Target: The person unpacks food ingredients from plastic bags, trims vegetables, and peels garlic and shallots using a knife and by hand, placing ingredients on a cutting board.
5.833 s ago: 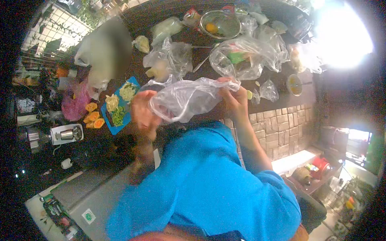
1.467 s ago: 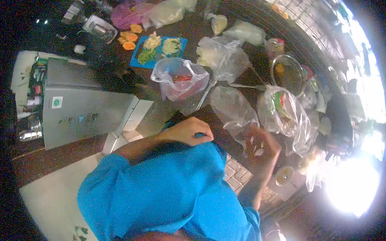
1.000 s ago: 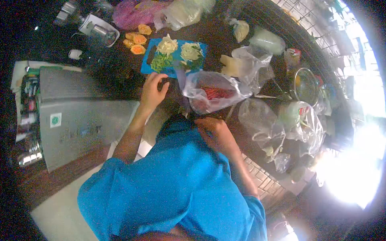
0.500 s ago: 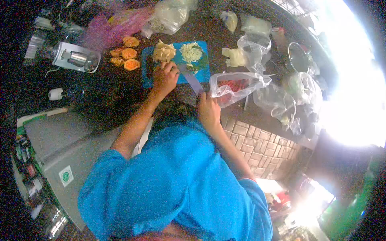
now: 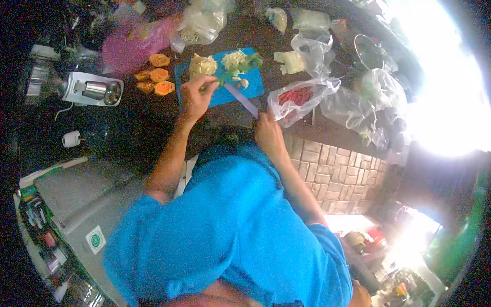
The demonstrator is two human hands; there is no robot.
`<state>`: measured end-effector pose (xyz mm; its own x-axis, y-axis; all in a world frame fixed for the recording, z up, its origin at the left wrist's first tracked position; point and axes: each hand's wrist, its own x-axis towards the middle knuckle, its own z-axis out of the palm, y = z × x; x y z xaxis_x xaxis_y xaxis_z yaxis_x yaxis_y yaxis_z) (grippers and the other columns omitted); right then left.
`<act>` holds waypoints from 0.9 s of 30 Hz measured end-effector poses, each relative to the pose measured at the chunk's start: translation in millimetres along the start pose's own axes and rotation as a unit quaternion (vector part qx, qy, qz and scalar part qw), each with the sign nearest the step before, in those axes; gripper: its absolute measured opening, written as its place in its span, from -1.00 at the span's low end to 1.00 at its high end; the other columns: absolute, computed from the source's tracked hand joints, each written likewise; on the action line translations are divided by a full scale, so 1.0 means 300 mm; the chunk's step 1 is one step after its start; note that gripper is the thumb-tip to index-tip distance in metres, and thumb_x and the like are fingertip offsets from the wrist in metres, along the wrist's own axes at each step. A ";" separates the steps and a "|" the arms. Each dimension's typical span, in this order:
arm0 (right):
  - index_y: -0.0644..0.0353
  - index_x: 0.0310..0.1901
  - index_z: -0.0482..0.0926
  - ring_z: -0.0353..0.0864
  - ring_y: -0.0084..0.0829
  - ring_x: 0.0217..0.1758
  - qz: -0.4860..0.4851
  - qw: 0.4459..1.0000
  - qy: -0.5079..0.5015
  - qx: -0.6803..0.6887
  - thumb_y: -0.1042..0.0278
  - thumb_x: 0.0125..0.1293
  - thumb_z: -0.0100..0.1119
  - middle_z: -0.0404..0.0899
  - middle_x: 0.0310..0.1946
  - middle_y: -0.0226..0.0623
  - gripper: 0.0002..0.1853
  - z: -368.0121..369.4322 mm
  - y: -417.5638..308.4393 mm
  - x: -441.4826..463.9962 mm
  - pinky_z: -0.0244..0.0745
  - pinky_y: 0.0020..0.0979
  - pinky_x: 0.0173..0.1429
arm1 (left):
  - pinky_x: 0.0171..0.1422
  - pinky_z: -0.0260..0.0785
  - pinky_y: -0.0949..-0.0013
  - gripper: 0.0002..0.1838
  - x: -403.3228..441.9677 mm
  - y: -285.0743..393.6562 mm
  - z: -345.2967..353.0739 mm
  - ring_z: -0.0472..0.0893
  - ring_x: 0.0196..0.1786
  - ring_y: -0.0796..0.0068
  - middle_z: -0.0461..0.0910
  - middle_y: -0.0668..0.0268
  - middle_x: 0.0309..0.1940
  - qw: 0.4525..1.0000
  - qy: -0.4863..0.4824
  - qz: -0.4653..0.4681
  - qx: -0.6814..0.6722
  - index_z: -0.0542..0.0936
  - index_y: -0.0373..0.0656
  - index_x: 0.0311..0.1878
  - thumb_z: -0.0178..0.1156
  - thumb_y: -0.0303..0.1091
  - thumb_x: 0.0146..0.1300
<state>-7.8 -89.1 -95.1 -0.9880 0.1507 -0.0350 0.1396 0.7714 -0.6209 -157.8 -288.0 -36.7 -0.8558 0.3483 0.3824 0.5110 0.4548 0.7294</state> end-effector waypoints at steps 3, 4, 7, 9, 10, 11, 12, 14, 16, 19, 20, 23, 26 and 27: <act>0.38 -0.05 0.42 0.51 0.19 -0.15 -0.034 0.999 0.023 0.022 0.54 0.26 0.02 0.47 -0.20 0.21 -0.77 -0.016 -0.017 -0.033 0.40 0.00 -0.04 | -0.23 0.46 0.42 -0.84 0.016 0.015 -0.094 0.66 -0.32 0.48 0.69 0.26 -0.36 0.989 0.021 -0.067 -0.132 0.65 -0.28 -0.21 0.32 -0.40 0.20; 0.36 -0.08 0.41 0.49 0.23 -0.15 -0.039 0.998 0.036 0.042 0.53 0.27 -0.02 0.47 -0.22 0.21 -0.80 -0.027 -0.024 -0.043 0.39 0.04 -0.06 | -0.24 0.46 0.50 -0.83 0.027 0.015 -0.132 0.64 -0.32 0.59 0.70 0.29 -0.35 0.967 0.036 -0.108 -0.227 0.65 -0.31 -0.20 0.33 -0.41 0.21; 0.34 -0.10 0.40 0.49 0.24 -0.13 -0.036 0.996 0.035 0.076 0.50 0.30 -0.05 0.49 -0.23 0.20 -0.83 -0.037 -0.012 -0.068 0.40 0.06 -0.09 | -0.14 0.48 0.52 -0.79 0.022 -0.044 -0.210 0.63 -0.24 0.60 0.68 0.28 -0.30 0.939 0.054 -0.144 -0.306 0.63 -0.33 -0.12 0.33 -0.45 0.21; 0.33 -0.09 0.42 0.50 0.22 -0.13 -0.026 0.995 0.024 0.090 0.47 0.32 -0.04 0.50 -0.21 0.18 -0.82 -0.044 -0.014 -0.085 0.41 0.04 -0.09 | -0.12 0.48 0.51 -0.77 0.008 -0.040 -0.242 0.64 -0.23 0.57 0.68 0.26 -0.28 0.941 0.060 -0.146 -0.300 0.62 -0.33 -0.10 0.33 -0.44 0.21; 0.34 -0.12 0.45 0.51 0.08 -0.22 -0.013 0.993 0.034 0.112 0.46 0.33 -0.01 0.51 -0.31 0.09 -0.83 -0.053 -0.021 -0.097 0.39 -0.08 -0.13 | -0.12 0.49 0.50 -0.77 -0.004 -0.029 -0.253 0.65 -0.22 0.54 0.68 0.26 -0.28 0.934 0.064 -0.161 -0.313 0.61 -0.33 -0.08 0.31 -0.43 0.24; 0.34 -0.14 0.48 0.52 -0.06 -0.31 0.000 0.990 0.044 0.135 0.44 0.33 0.02 0.51 -0.42 0.00 -0.84 -0.062 -0.030 -0.108 0.38 -0.20 -0.18 | -0.12 0.49 0.49 -0.76 -0.011 -0.023 -0.259 0.66 -0.22 0.52 0.68 0.25 -0.28 0.926 0.069 -0.177 -0.326 0.60 -0.32 -0.05 0.29 -0.42 0.26; 0.34 -0.14 0.48 0.52 -0.06 -0.31 -0.001 0.990 0.044 0.135 0.44 0.33 0.02 0.51 -0.42 0.00 -0.84 -0.074 -0.042 -0.119 0.38 -0.20 -0.18 | -0.12 0.49 0.49 -0.76 -0.019 -0.032 -0.254 0.66 -0.22 0.52 0.68 0.25 -0.28 0.926 0.070 -0.177 -0.326 0.60 -0.32 -0.05 0.29 -0.42 0.26; 0.32 -0.18 0.50 0.42 -0.29 -0.49 0.036 0.984 0.041 0.172 0.38 0.37 0.02 0.43 -0.57 -0.13 -0.83 -0.096 -0.063 -0.128 0.30 -0.29 -0.33 | -0.14 0.49 0.48 -0.74 -0.045 -0.058 -0.238 0.67 -0.21 0.49 0.67 0.24 -0.27 0.920 0.082 -0.178 -0.339 0.57 -0.31 0.01 0.23 -0.41 0.31; 0.31 -0.19 0.51 0.36 -0.39 -0.53 0.034 0.984 0.040 0.168 0.35 0.39 0.01 0.38 -0.61 -0.20 -0.81 -0.078 -0.037 -0.128 0.25 -0.32 -0.38 | -0.15 0.49 0.48 -0.75 -0.059 -0.056 -0.241 0.66 -0.22 0.50 0.66 0.25 -0.27 0.921 0.093 -0.183 -0.332 0.55 -0.31 0.03 0.19 -0.41 0.34; 0.31 -0.20 0.53 0.28 -0.53 -0.58 0.036 0.984 0.034 0.171 0.31 0.42 0.00 0.33 -0.67 -0.31 -0.78 -0.074 -0.039 -0.123 0.18 -0.38 -0.47 | -0.16 0.49 0.47 -0.75 -0.082 -0.044 -0.242 0.64 -0.24 0.52 0.64 0.26 -0.27 0.913 0.090 -0.189 -0.350 0.54 -0.31 0.05 0.12 -0.40 0.39; 0.30 -0.21 0.54 0.27 -0.59 -0.59 0.038 0.983 0.028 0.176 0.30 0.44 -0.01 0.32 -0.67 -0.36 -0.77 -0.074 -0.045 -0.119 0.16 -0.40 -0.49 | -0.16 0.49 0.47 -0.75 -0.088 -0.040 -0.243 0.63 -0.25 0.53 0.64 0.27 -0.27 0.905 0.079 -0.189 -0.373 0.54 -0.32 0.04 0.09 -0.39 0.40; 0.30 -0.21 0.54 0.24 -0.67 -0.57 0.080 0.970 0.018 0.227 0.29 0.46 -0.03 0.33 -0.64 -0.49 -0.76 -0.062 -0.056 -0.105 0.12 -0.48 -0.52 | -0.14 0.50 0.45 -0.76 -0.097 -0.021 -0.239 0.62 -0.26 0.52 0.60 0.28 -0.29 0.897 0.035 -0.215 -0.385 0.55 -0.29 0.04 0.03 -0.39 0.44; 0.28 -0.20 0.54 0.22 -0.73 -0.56 0.054 0.953 0.043 0.295 0.28 0.48 -0.06 0.32 -0.60 -0.58 -0.75 -0.048 -0.038 -0.103 0.10 -0.55 -0.52 | -0.11 0.52 0.40 -0.78 -0.104 -0.014 -0.210 0.62 -0.25 0.48 0.59 0.27 -0.29 0.870 0.015 -0.218 -0.442 0.54 -0.27 0.01 0.02 -0.39 0.44; 0.26 -0.19 0.53 0.18 -0.76 -0.57 0.067 0.944 0.034 0.322 0.27 0.50 -0.08 0.28 -0.59 -0.60 -0.75 -0.050 -0.036 -0.105 0.08 -0.61 -0.52 | -0.12 0.50 0.40 -0.78 -0.105 -0.010 -0.198 0.62 -0.25 0.46 0.59 0.27 -0.28 0.865 0.001 -0.216 -0.454 0.54 -0.26 0.01 0.03 -0.36 0.43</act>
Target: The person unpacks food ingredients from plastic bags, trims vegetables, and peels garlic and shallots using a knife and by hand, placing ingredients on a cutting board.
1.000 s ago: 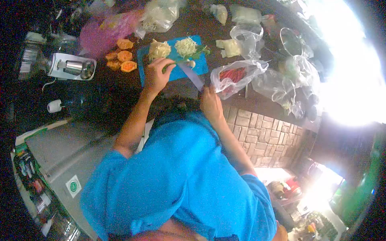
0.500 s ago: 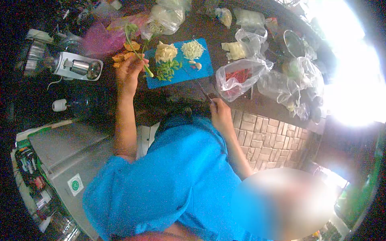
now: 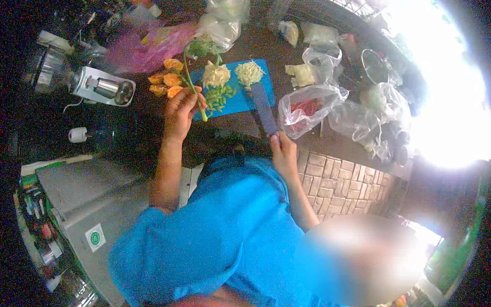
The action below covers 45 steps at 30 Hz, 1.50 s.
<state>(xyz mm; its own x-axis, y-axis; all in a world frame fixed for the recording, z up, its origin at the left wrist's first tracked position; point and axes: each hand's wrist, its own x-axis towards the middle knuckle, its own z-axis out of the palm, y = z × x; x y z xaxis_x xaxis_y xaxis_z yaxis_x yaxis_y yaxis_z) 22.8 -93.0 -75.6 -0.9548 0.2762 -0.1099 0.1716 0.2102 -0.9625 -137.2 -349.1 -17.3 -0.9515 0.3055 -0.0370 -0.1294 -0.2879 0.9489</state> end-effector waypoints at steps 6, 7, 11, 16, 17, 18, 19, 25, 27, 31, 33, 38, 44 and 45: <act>0.24 -0.19 0.50 0.14 -0.74 -0.58 0.017 0.996 0.029 0.087 0.29 0.50 -0.08 0.26 -0.58 -0.59 -0.78 -0.033 -0.032 -0.029 0.02 -0.61 -0.52 | -0.17 0.53 0.42 -0.81 0.059 -0.011 0.076 0.64 -0.27 0.51 0.65 0.25 -0.33 0.996 -0.030 0.006 0.080 0.56 -0.30 -0.07 0.18 -0.41 0.32; 0.24 -0.19 0.50 0.14 -0.74 -0.58 0.016 0.996 0.035 0.087 0.29 0.50 -0.08 0.26 -0.58 -0.59 -0.78 -0.040 -0.030 -0.036 0.02 -0.61 -0.52 | -0.17 0.53 0.42 -0.81 0.078 -0.010 0.089 0.64 -0.27 0.51 0.65 0.25 -0.33 0.996 -0.036 0.006 0.080 0.56 -0.30 -0.07 0.18 -0.41 0.32; 0.24 -0.19 0.48 0.16 -0.73 -0.57 0.034 0.980 0.082 0.177 0.28 0.51 -0.10 0.26 -0.57 -0.56 -0.78 -0.087 -0.060 -0.079 0.03 -0.61 -0.52 | -0.22 0.52 0.44 -0.78 0.171 -0.027 0.171 0.68 -0.32 0.49 0.67 0.17 -0.40 0.955 -0.047 0.095 0.277 0.57 -0.33 -0.17 0.31 -0.42 0.19; 0.26 -0.19 0.47 0.18 -0.71 -0.58 0.027 0.967 0.157 0.198 0.22 0.50 -0.08 0.27 -0.57 -0.55 -0.74 -0.166 -0.104 -0.132 0.08 -0.60 -0.50 | -0.30 0.52 0.40 -0.76 0.312 -0.072 0.308 0.69 -0.40 0.43 0.67 0.19 -0.45 0.929 -0.035 0.190 0.317 0.46 -0.28 -0.18 0.33 -0.47 0.16; 0.26 -0.19 0.47 0.18 -0.71 -0.58 0.033 0.965 0.169 0.197 0.22 0.50 -0.08 0.27 -0.57 -0.55 -0.74 -0.182 -0.107 -0.149 0.08 -0.60 -0.50 | -0.32 0.52 0.39 -0.74 0.340 -0.092 0.333 0.70 -0.42 0.42 0.67 0.18 -0.46 0.933 -0.022 0.197 0.301 0.42 -0.26 -0.19 0.32 -0.47 0.17; 0.26 -0.19 0.47 0.18 -0.71 -0.58 0.029 0.963 0.189 0.191 0.22 0.50 -0.08 0.28 -0.57 -0.54 -0.74 -0.197 -0.110 -0.165 0.08 -0.60 -0.50 | -0.37 0.50 0.38 -0.72 0.370 -0.099 0.360 0.69 -0.45 0.39 0.65 0.16 -0.49 0.919 -0.022 0.234 0.317 0.37 -0.22 -0.19 0.31 -0.48 0.18; 0.25 -0.19 0.47 0.18 -0.71 -0.58 0.022 0.960 0.209 0.186 0.21 0.50 -0.08 0.29 -0.57 -0.54 -0.74 -0.214 -0.109 -0.172 0.09 -0.60 -0.50 | -0.38 0.48 0.34 -0.77 0.392 -0.102 0.387 0.68 -0.46 0.36 0.64 0.18 -0.49 0.906 -0.023 0.249 0.342 0.41 -0.22 -0.24 0.30 -0.46 0.18; 0.22 -0.17 0.47 0.19 -0.70 -0.58 0.032 0.940 0.283 0.190 0.20 0.51 -0.09 0.31 -0.54 -0.52 -0.74 -0.370 0.041 -0.172 0.07 -0.61 -0.51 | -0.28 0.47 0.24 -0.90 0.535 -0.218 0.468 0.66 -0.37 0.25 0.63 0.21 -0.42 0.842 -0.082 0.304 0.438 0.58 -0.22 -0.34 0.28 -0.41 0.19; 0.22 -0.16 0.47 0.18 -0.70 -0.57 0.034 0.928 0.303 0.216 0.18 0.51 -0.09 0.28 -0.54 -0.52 -0.74 -0.419 0.054 -0.153 0.06 -0.61 -0.52 | -0.08 0.47 0.24 -0.86 0.559 -0.251 0.485 0.66 -0.18 0.14 0.66 0.18 -0.30 0.834 -0.088 0.274 0.470 0.63 -0.18 -0.25 0.30 -0.34 0.17; 0.21 -0.15 0.46 0.17 -0.69 -0.58 0.020 0.909 0.308 0.281 0.18 0.51 -0.09 0.26 -0.54 -0.51 -0.74 -0.499 0.011 -0.107 0.04 -0.59 -0.54 | 0.02 0.46 0.22 -0.80 0.585 -0.294 0.523 0.63 -0.10 0.13 0.64 0.16 -0.17 0.809 -0.085 0.260 0.519 0.65 -0.19 -0.16 0.23 -0.29 0.23; 0.21 -0.15 0.46 0.17 -0.68 -0.58 0.004 0.901 0.306 0.307 0.18 0.51 -0.09 0.26 -0.54 -0.50 -0.74 -0.517 0.014 -0.085 0.05 -0.59 -0.54 | 0.07 0.45 0.19 -0.71 0.603 -0.334 0.524 0.61 -0.06 0.08 0.62 0.12 -0.13 0.810 -0.105 0.245 0.522 0.62 -0.16 -0.01 0.22 -0.28 0.23; 0.21 -0.13 0.46 0.18 -0.69 -0.57 0.040 0.906 0.293 0.302 0.22 0.49 -0.05 0.29 -0.51 -0.52 -0.78 -0.559 0.078 -0.064 0.04 -0.59 -0.52 | 0.16 0.43 0.11 -0.56 0.626 -0.374 0.529 0.55 0.13 0.07 0.52 0.09 0.12 0.759 -0.191 0.144 0.606 0.46 -0.12 0.25 0.14 -0.33 0.30; 0.18 -0.27 0.45 0.21 -0.69 -0.56 0.009 0.929 0.284 0.236 0.34 0.40 0.11 0.31 -0.52 -0.53 -0.87 -0.576 0.132 -0.053 0.09 -0.58 -0.49 | 0.26 0.34 0.06 -0.22 0.435 -0.114 0.594 0.42 0.28 0.11 0.35 0.09 0.29 0.876 -0.301 0.010 0.378 0.25 -0.10 0.38 0.33 -0.10 0.14; 0.18 -0.28 0.47 0.23 -0.71 -0.51 0.046 0.931 0.272 0.237 0.33 0.35 0.17 0.34 -0.52 -0.56 -0.87 -0.582 0.155 -0.051 0.11 -0.58 -0.44 | 0.32 0.29 0.04 -0.04 0.381 -0.095 0.593 0.35 0.34 0.07 0.27 0.05 0.34 0.876 -0.340 0.030 0.341 0.15 -0.09 0.43 0.43 0.00 0.04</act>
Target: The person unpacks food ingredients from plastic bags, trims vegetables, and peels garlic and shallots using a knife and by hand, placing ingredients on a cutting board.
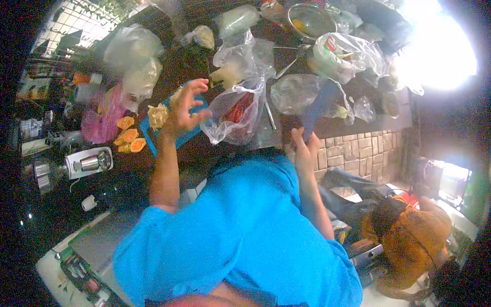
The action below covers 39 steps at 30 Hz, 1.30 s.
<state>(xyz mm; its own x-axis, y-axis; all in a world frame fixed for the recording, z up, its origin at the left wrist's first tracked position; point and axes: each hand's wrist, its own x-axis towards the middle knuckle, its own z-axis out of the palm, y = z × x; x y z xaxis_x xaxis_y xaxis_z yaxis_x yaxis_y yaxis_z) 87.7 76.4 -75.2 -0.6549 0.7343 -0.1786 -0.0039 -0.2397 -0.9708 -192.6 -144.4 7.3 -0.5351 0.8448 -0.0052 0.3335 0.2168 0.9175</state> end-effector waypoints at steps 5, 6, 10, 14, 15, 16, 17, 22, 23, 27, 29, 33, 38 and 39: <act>0.18 -0.33 0.50 0.28 -0.71 -0.46 0.053 0.991 0.000 -0.123 0.34 0.18 0.35 0.34 -0.54 -0.61 -0.80 0.110 -0.086 0.042 0.18 -0.59 -0.37 | 0.48 0.05 0.01 0.25 -0.132 0.025 0.115 0.12 0.45 -0.10 0.03 -0.05 0.42 0.987 0.015 0.030 0.155 0.01 -0.15 0.41 0.56 0.12 -0.27; 0.19 -0.34 0.51 0.29 -0.70 -0.46 0.034 0.993 0.001 -0.111 0.35 0.13 0.40 0.35 -0.55 -0.61 -0.78 0.150 -0.113 0.051 0.21 -0.57 -0.37 | 0.52 -0.03 0.02 0.28 -0.151 0.008 0.151 0.06 0.48 -0.12 -0.02 -0.07 0.43 0.985 0.040 0.008 0.170 0.01 -0.17 0.39 0.58 0.12 -0.33; 0.23 -0.31 0.57 0.35 -0.68 -0.44 -0.093 0.979 -0.016 -0.178 0.37 0.01 0.49 0.43 -0.52 -0.58 -0.72 0.262 -0.151 0.172 0.26 -0.53 -0.37 | 0.46 0.03 -0.04 -0.17 -0.172 0.047 0.237 0.17 0.41 -0.09 0.08 -0.05 0.39 0.969 0.132 0.043 0.206 0.38 0.03 0.30 0.50 -0.10 -0.10; 0.29 -0.32 0.62 0.40 -0.68 -0.43 -0.085 0.934 -0.072 -0.339 0.36 0.00 0.47 0.52 -0.51 -0.52 -0.74 0.344 -0.166 0.287 0.30 -0.47 -0.40 | 0.44 -0.05 -0.08 -0.77 -0.168 0.072 0.271 0.20 0.35 -0.15 0.27 0.00 0.28 0.932 0.227 0.084 0.270 0.66 -0.02 -0.13 0.32 -0.30 0.12; 0.29 -0.41 0.61 0.38 -0.68 -0.47 -0.083 0.948 -0.075 -0.297 0.33 0.02 0.45 0.50 -0.56 -0.54 -0.76 0.358 -0.156 0.302 0.27 -0.46 -0.43 | 0.37 0.15 -0.03 -0.80 -0.167 0.110 0.269 0.36 0.26 -0.07 0.44 0.07 0.12 0.919 0.245 0.088 0.296 0.64 -0.08 -0.14 0.25 -0.43 0.13; 0.30 -0.50 0.59 0.36 -0.68 -0.50 -0.080 0.960 -0.078 -0.256 0.31 0.04 0.43 0.47 -0.61 -0.55 -0.76 0.367 -0.143 0.309 0.24 -0.46 -0.46 | 0.37 0.15 -0.03 -0.80 -0.175 0.108 0.283 0.36 0.26 -0.07 0.44 0.07 0.12 0.919 0.249 0.084 0.296 0.64 -0.08 -0.14 0.25 -0.43 0.13; 0.26 -0.63 0.53 0.27 -0.69 -0.57 -0.089 0.956 -0.067 -0.271 0.28 0.11 0.36 0.37 -0.69 -0.61 -0.70 0.355 -0.119 0.322 0.15 -0.46 -0.51 | 0.30 0.27 0.02 -0.80 -0.179 0.099 0.296 0.45 0.17 0.01 0.49 0.12 0.04 0.939 0.230 0.110 0.230 0.63 -0.11 -0.15 0.24 -0.48 0.12; 0.22 -0.63 0.51 0.23 -0.72 -0.58 -0.023 0.981 -0.073 -0.180 0.30 0.15 0.30 0.38 -0.67 -0.63 -0.71 0.333 -0.135 0.263 0.10 -0.50 -0.51 | 0.06 0.50 0.11 -0.77 -0.097 0.099 0.324 0.60 -0.01 0.00 0.56 0.04 -0.07 0.974 0.139 0.086 0.159 0.56 -0.22 -0.10 0.08 -0.58 0.15; 0.21 -0.62 0.51 0.23 -0.73 -0.58 0.005 0.988 -0.064 -0.142 0.31 0.17 0.29 0.37 -0.67 -0.63 -0.72 0.333 -0.139 0.246 0.10 -0.51 -0.51 | 0.04 0.49 0.06 -0.81 -0.081 0.060 0.337 0.60 -0.05 -0.09 0.59 -0.02 -0.09 0.978 0.105 -0.012 0.180 0.54 -0.23 -0.13 0.03 -0.54 0.20; 0.06 -0.66 0.45 0.23 -0.74 -0.75 0.033 0.989 -0.088 -0.110 0.36 0.26 0.24 0.30 -0.79 -0.62 -0.67 0.320 -0.111 0.201 0.03 -0.57 -0.65 | -0.08 0.54 0.06 -0.72 -0.063 -0.001 0.340 0.66 -0.14 -0.01 0.63 -0.13 -0.29 0.953 -0.064 -0.097 0.281 0.48 -0.29 -0.05 0.15 -0.50 0.14; 0.07 -0.66 0.45 0.23 -0.74 -0.75 0.018 0.986 -0.095 -0.137 0.35 0.26 0.24 0.31 -0.79 -0.61 -0.67 0.328 -0.104 0.150 0.02 -0.57 -0.66 | -0.06 0.54 0.05 -0.60 -0.077 -0.015 0.355 0.66 -0.15 -0.03 0.64 -0.11 -0.29 0.950 -0.077 -0.098 0.286 0.45 -0.31 0.00 0.25 -0.46 0.06; 0.13 -0.61 0.49 0.24 -0.76 -0.65 0.051 0.980 -0.113 -0.157 0.35 0.24 0.24 0.36 -0.71 -0.62 -0.72 0.282 -0.070 0.089 0.04 -0.55 -0.59 | 0.02 0.52 0.06 -0.22 -0.101 -0.089 0.400 0.64 -0.12 -0.06 0.63 -0.07 -0.24 0.936 0.025 -0.004 0.351 0.38 -0.37 0.11 0.52 -0.34 -0.21; 0.22 -0.48 0.56 0.27 -0.74 -0.52 0.109 0.976 -0.121 -0.143 0.35 0.25 0.21 0.42 -0.58 -0.64 -0.81 0.218 0.012 0.045 0.11 -0.53 -0.50 | 0.05 0.49 0.09 -0.13 -0.119 -0.113 0.405 0.61 -0.06 -0.05 0.59 -0.07 -0.10 0.933 0.004 -0.065 0.353 0.35 -0.38 0.21 0.54 -0.26 -0.20; 0.23 -0.46 0.56 0.28 -0.73 -0.52 0.114 0.975 -0.125 -0.144 0.35 0.26 0.21 0.43 -0.57 -0.63 -0.82 0.210 0.021 0.045 0.13 -0.53 -0.49 | 0.04 0.49 0.09 -0.12 -0.124 -0.116 0.402 0.61 -0.05 -0.04 0.59 -0.07 -0.09 0.934 -0.014 -0.084 0.346 0.35 -0.38 0.23 0.53 -0.25 -0.18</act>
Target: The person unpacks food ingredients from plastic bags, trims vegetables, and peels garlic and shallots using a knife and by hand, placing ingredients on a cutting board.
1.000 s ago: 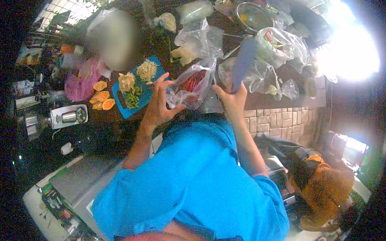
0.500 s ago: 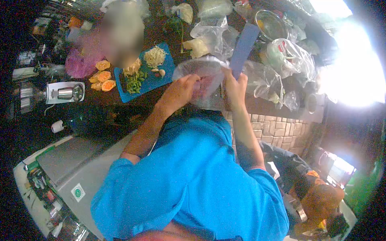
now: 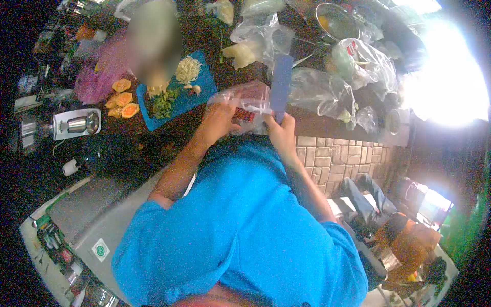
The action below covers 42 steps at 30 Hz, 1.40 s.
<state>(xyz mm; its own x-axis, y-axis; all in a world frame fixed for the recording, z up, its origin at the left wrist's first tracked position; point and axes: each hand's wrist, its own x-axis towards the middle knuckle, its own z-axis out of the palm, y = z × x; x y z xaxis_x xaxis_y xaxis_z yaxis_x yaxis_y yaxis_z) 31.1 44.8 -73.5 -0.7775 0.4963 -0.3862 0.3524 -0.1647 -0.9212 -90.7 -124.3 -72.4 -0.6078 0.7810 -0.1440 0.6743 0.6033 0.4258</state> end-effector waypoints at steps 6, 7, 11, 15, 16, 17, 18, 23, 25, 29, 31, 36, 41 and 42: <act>0.17 -0.47 0.53 0.28 -0.74 -0.60 -0.005 0.999 0.018 0.030 0.31 0.29 0.22 0.41 -0.63 -0.62 -0.80 0.014 -0.056 -0.012 0.10 -0.56 -0.55 | 0.29 0.32 0.03 -0.26 0.000 -0.035 -0.004 0.48 0.18 -0.14 0.47 -0.16 0.14 0.994 0.006 -0.050 -0.098 0.28 -0.27 0.34 0.29 -0.16 0.15; 0.15 -0.49 0.52 0.27 -0.74 -0.62 -0.010 0.998 0.030 0.045 0.31 0.29 0.22 0.40 -0.65 -0.61 -0.78 0.018 -0.073 -0.005 0.09 -0.57 -0.57 | 0.29 0.32 0.03 -0.26 0.012 -0.029 -0.028 0.48 0.18 -0.14 0.47 -0.16 0.14 0.994 0.007 -0.047 -0.098 0.28 -0.27 0.34 0.29 -0.16 0.15; 0.14 -0.50 0.50 0.25 -0.75 -0.67 -0.043 0.997 0.043 0.051 0.35 0.30 0.21 0.36 -0.68 -0.63 -0.78 0.030 -0.145 0.023 0.06 -0.56 -0.61 | 0.07 0.45 0.00 -0.57 0.055 -0.022 -0.074 0.59 -0.03 -0.12 0.59 -0.13 -0.13 0.995 0.007 -0.040 -0.093 0.38 -0.30 0.15 0.09 -0.30 0.27; 0.14 -0.45 0.48 0.29 -0.70 -0.70 -0.088 0.993 0.040 0.069 0.42 0.29 0.20 0.37 -0.71 -0.54 -0.84 0.033 -0.155 0.081 0.11 -0.57 -0.61 | -0.04 0.50 0.03 -0.74 0.079 0.006 -0.054 0.64 -0.11 -0.04 0.62 -0.12 -0.21 0.999 0.022 0.032 -0.037 0.45 -0.31 -0.02 -0.07 -0.41 0.30; 0.15 -0.44 0.48 0.30 -0.69 -0.70 -0.072 0.993 0.025 0.085 0.43 0.30 0.20 0.37 -0.69 -0.54 -0.84 0.033 -0.172 0.081 0.12 -0.56 -0.61 | -0.05 0.52 0.07 -0.75 0.107 0.019 -0.051 0.65 -0.10 -0.02 0.62 -0.10 -0.21 0.999 -0.024 -0.010 -0.042 0.45 -0.33 -0.04 -0.03 -0.42 0.26; 0.15 -0.44 0.48 0.30 -0.69 -0.70 -0.075 0.993 0.028 0.085 0.43 0.30 0.20 0.37 -0.69 -0.54 -0.84 0.035 -0.174 0.092 0.12 -0.56 -0.61 | -0.05 0.52 0.07 -0.75 0.124 0.016 -0.055 0.65 -0.10 -0.02 0.62 -0.10 -0.21 0.999 -0.022 -0.006 -0.042 0.45 -0.33 -0.04 -0.03 -0.42 0.26; 0.14 -0.45 0.48 0.29 -0.69 -0.70 -0.091 0.991 0.031 0.091 0.43 0.30 0.20 0.37 -0.69 -0.54 -0.83 0.037 -0.169 0.103 0.12 -0.56 -0.60 | -0.05 0.52 0.06 -0.75 0.136 0.015 -0.057 0.64 -0.10 -0.03 0.61 -0.10 -0.22 0.999 -0.023 -0.021 -0.036 0.46 -0.34 -0.06 -0.02 -0.41 0.25; 0.13 -0.45 0.47 0.28 -0.69 -0.70 -0.118 0.986 0.039 0.109 0.42 0.31 0.21 0.35 -0.69 -0.55 -0.83 0.053 -0.166 0.126 0.13 -0.56 -0.60 | -0.05 0.51 0.01 -0.75 0.203 -0.075 0.082 0.64 -0.12 -0.05 0.60 -0.09 -0.20 0.996 0.072 0.015 -0.048 0.52 -0.29 -0.12 0.01 -0.35 0.23; 0.11 -0.45 0.46 0.27 -0.68 -0.70 -0.092 0.990 0.052 0.093 0.42 0.31 0.21 0.34 -0.69 -0.55 -0.82 0.056 -0.159 0.117 0.13 -0.56 -0.60 | -0.05 0.50 -0.01 -0.77 0.210 -0.080 0.106 0.64 -0.16 -0.07 0.60 -0.07 -0.16 0.997 0.068 0.014 -0.034 0.58 -0.22 -0.19 0.02 -0.32 0.22; 0.10 -0.45 0.45 0.27 -0.68 -0.70 -0.059 0.991 0.059 0.105 0.43 0.30 0.21 0.34 -0.70 -0.54 -0.82 0.061 -0.187 0.096 0.13 -0.55 -0.59 | 0.19 0.35 0.01 -0.65 0.205 -0.070 0.107 0.51 0.05 -0.05 0.56 -0.02 -0.08 0.999 0.024 -0.017 -0.042 0.64 -0.09 -0.08 0.24 -0.16 0.07; 0.10 -0.44 0.45 0.26 -0.69 -0.70 -0.059 0.988 0.056 0.132 0.44 0.30 0.21 0.33 -0.70 -0.55 -0.83 0.062 -0.198 0.083 0.13 -0.55 -0.59 | 0.22 0.31 -0.01 -0.71 0.167 -0.035 0.051 0.49 0.07 -0.03 0.56 -0.01 -0.08 0.997 0.019 -0.011 -0.068 0.68 -0.06 -0.12 0.23 -0.24 0.07; 0.11 -0.39 0.46 0.24 -0.69 -0.70 -0.068 0.990 0.052 0.108 0.45 0.30 0.21 0.33 -0.70 -0.55 -0.86 0.026 -0.147 0.101 0.12 -0.55 -0.59 | -0.04 0.50 0.03 -0.81 0.105 -0.022 0.067 0.61 -0.10 -0.02 0.60 -0.02 -0.15 0.983 0.144 0.094 -0.065 0.68 -0.11 -0.36 0.11 -0.28 0.13; 0.11 -0.36 0.47 0.25 -0.69 -0.70 -0.068 0.993 0.046 0.084 0.44 0.30 0.21 0.33 -0.69 -0.55 -0.88 0.015 -0.131 0.070 0.11 -0.57 -0.60 | 0.02 0.42 0.01 -0.81 0.116 -0.007 0.074 0.57 -0.13 -0.04 0.61 0.04 -0.24 0.993 0.051 -0.004 -0.110 0.67 -0.11 -0.39 0.26 -0.20 0.06; 0.11 -0.36 0.47 0.25 -0.69 -0.70 -0.043 0.992 0.047 0.105 0.44 0.30 0.21 0.33 -0.69 -0.55 -0.88 0.023 -0.152 0.056 0.11 -0.57 -0.60 | -0.01 0.43 0.01 -0.78 0.127 -0.006 0.072 0.58 -0.16 -0.06 0.61 0.01 -0.28 0.994 0.032 -0.034 -0.104 0.66 -0.14 -0.36 0.26 -0.18 0.06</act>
<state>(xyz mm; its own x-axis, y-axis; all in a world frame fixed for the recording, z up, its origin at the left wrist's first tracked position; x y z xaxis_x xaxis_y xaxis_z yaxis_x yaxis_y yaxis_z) -1.8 54.8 -38.3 -0.7442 0.5925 -0.3084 0.1628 -0.2869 -0.9440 -105.9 -92.2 -98.1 -0.6792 0.7233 -0.1246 0.5337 0.6032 0.5927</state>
